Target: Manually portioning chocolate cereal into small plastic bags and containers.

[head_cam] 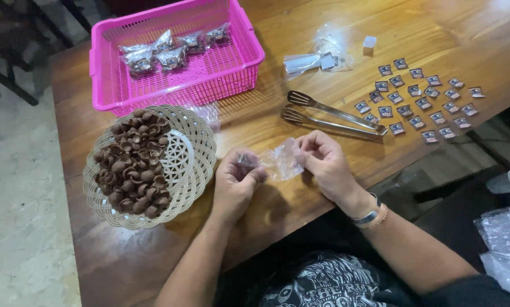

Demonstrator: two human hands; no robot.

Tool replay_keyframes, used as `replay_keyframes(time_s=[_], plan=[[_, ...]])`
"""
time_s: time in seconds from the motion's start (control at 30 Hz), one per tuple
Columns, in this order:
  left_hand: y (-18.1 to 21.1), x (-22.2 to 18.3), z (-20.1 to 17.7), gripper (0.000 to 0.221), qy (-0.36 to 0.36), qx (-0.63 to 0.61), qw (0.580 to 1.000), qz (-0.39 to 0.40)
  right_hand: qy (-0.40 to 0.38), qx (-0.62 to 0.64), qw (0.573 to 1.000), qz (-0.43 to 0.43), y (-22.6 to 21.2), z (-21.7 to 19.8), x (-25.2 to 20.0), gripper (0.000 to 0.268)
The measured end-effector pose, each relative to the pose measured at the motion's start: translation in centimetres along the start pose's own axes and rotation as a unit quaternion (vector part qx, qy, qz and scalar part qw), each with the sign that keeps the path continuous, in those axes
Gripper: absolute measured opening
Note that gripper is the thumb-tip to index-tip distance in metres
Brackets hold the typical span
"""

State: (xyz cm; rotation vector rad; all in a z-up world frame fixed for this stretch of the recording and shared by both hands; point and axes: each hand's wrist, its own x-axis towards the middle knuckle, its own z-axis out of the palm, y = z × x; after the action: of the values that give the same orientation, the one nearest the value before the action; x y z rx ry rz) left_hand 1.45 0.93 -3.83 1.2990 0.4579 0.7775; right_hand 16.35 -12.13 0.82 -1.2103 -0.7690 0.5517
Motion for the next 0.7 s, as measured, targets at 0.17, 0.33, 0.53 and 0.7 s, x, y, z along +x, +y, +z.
replay_keyframes(time_s=[0.17,0.33,0.53,0.7], plan=[[1.4,-0.5,0.5,0.038,-0.018,0.018,0.999,0.027,-0.035,0.009,0.999,-0.032,0.8,-0.8,-0.7,0.015],[2.3,-1.0,0.9,0.073,-0.043,0.027,0.997,0.058,-0.108,0.087,0.989,0.051,2.9,-2.4,-0.3,0.017],[3.3,-1.2,0.9,0.065,-0.025,0.109,0.985,0.135,-0.267,0.199,0.933,0.134,0.1,-2.0,-0.7,0.051],[1.0,-1.0,-0.2,0.069,-0.029,0.146,0.977,0.153,-0.336,0.218,0.904,0.15,-1.2,-1.5,-0.2,0.067]])
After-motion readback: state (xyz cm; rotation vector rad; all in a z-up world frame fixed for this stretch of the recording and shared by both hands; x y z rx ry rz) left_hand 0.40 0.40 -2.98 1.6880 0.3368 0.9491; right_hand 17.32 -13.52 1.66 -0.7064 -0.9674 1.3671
